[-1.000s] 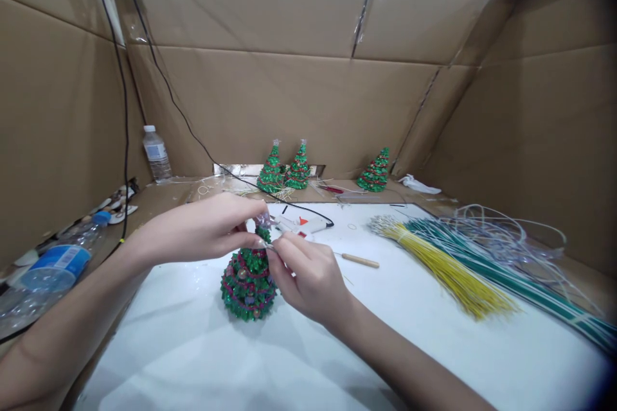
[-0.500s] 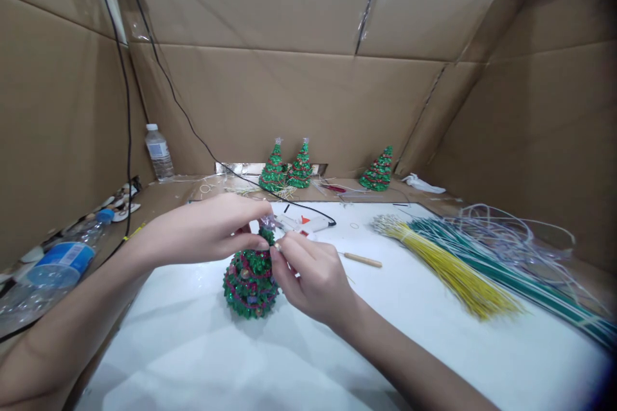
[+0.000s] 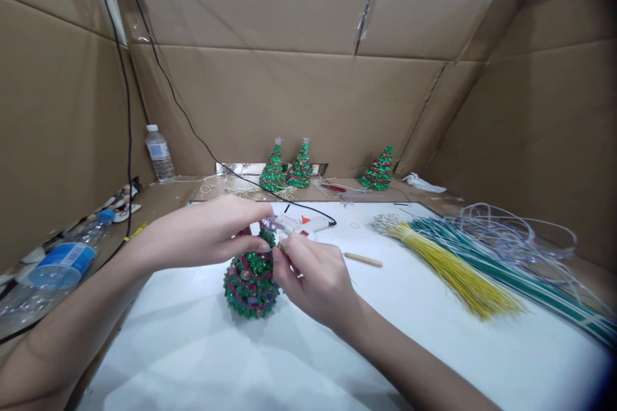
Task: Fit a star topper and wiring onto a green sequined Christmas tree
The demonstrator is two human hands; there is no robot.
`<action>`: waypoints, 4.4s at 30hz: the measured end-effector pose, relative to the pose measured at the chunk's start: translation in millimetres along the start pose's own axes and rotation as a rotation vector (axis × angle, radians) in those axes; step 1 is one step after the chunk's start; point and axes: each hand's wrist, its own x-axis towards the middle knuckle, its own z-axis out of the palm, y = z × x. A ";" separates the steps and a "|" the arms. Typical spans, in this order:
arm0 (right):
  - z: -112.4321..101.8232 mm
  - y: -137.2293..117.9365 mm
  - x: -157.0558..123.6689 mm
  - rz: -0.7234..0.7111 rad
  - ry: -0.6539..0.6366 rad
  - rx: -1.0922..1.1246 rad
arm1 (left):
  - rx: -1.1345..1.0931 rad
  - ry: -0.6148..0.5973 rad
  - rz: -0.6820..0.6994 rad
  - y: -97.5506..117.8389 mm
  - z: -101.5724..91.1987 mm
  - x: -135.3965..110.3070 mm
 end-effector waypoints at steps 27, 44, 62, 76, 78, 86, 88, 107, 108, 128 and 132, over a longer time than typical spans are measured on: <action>-2.7 3.1 -3.7 0.070 0.011 0.337 | -0.027 -0.012 -0.012 -4.2 0.0 1.9; -3.6 14.7 -2.9 0.297 -0.055 0.520 | -0.101 -0.021 0.001 -8.1 -3.2 3.6; 17.0 35.5 -2.8 1.102 -0.312 1.150 | -0.296 0.404 -0.102 -21.5 10.0 15.6; 12.6 58.9 2.5 1.535 0.273 1.434 | 0.169 0.865 0.191 1.5 0.3 -2.1; 11.5 56.6 3.3 1.534 0.302 1.478 | 0.244 0.880 0.277 2.9 5.9 1.3; 9.6 48.4 7.0 1.495 0.354 1.466 | 0.524 0.840 0.142 7.8 32.5 13.7; 9.3 45.5 7.5 1.476 0.356 1.431 | 0.553 0.830 0.060 7.6 39.0 16.7; 12.5 35.5 0.3 1.282 0.372 1.413 | 0.543 0.805 -0.205 -4.2 57.6 27.6; 12.7 35.9 -0.2 1.281 0.370 1.409 | 0.537 0.807 -0.203 -5.2 57.8 28.4; 14.8 32.7 -0.7 1.293 0.375 1.318 | 0.215 0.875 -0.188 -16.1 66.4 33.4; 12.8 34.2 1.1 1.284 0.375 1.295 | 0.194 0.875 -0.120 -18.2 65.9 33.9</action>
